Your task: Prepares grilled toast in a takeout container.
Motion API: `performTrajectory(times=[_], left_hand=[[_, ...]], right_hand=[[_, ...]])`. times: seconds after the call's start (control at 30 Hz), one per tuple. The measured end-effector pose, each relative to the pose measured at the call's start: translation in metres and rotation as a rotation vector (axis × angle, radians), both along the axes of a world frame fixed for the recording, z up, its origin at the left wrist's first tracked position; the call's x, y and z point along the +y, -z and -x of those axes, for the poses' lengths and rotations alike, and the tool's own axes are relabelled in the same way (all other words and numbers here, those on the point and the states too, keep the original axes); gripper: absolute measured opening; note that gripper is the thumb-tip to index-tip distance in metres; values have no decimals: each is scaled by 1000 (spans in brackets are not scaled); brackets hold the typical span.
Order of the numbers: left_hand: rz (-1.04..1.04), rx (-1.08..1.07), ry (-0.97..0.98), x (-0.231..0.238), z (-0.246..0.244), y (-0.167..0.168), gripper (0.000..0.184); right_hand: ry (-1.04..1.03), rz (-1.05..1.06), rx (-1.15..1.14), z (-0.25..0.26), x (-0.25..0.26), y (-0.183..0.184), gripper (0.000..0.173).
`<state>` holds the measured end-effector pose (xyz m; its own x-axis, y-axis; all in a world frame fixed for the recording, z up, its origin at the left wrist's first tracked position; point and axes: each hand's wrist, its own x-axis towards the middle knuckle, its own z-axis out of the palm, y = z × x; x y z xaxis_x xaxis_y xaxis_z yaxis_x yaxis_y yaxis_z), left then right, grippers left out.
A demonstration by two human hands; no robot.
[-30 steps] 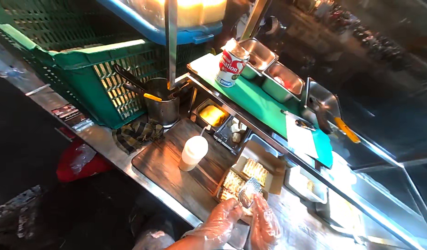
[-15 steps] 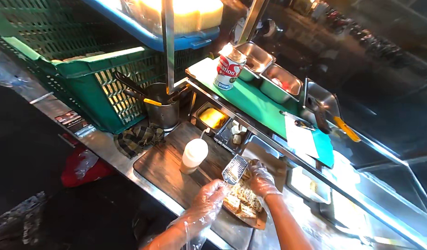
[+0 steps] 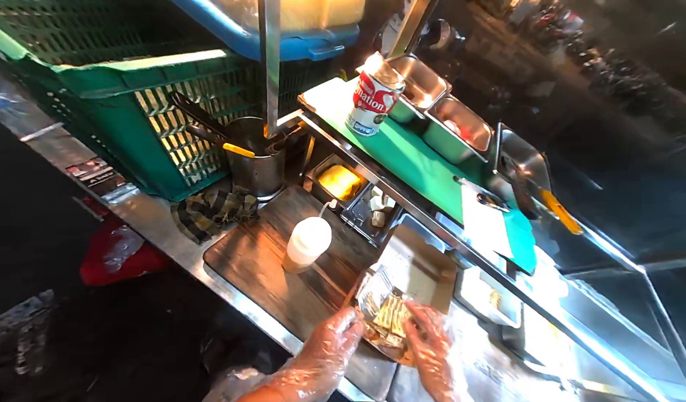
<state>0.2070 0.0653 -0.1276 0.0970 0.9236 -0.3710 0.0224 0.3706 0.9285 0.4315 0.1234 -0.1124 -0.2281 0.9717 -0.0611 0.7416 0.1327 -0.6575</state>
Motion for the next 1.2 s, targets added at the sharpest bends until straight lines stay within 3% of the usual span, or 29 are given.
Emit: performTrajectory(times=[0.13, 0.3, 0.43, 0.6, 0.73, 0.87, 1.0, 1.13, 1.2], left_hand=[[15, 104, 178, -4, -34, 1, 27], [-73, 227, 201, -17, -38, 1, 29], [28, 344, 338, -12, -33, -9, 34], [-30, 327, 277, -17, -28, -8, 32], [30, 375, 363, -4, -21, -20, 31], [6, 375, 284, -9, -25, -15, 32], [33, 362, 379, -8, -24, -20, 30], [2, 351, 376, -12, -22, -14, 32], [-17, 363, 390, -10, -26, -16, 30]], right_hand=[[-54, -155, 79, 4, -8, 38, 24], [109, -387, 102, 27, -32, 56, 16], [195, -200, 16, 27, -9, 62, 19], [180, -346, 88, 47, -26, 55, 16], [213, -251, 19, 45, -2, 57, 17], [177, -364, 99, 55, -19, 51, 14], [231, -181, -6, 38, 2, 60, 18], [177, -389, 104, 45, -29, 57, 14], [208, -297, 0, 38, -12, 59, 16]])
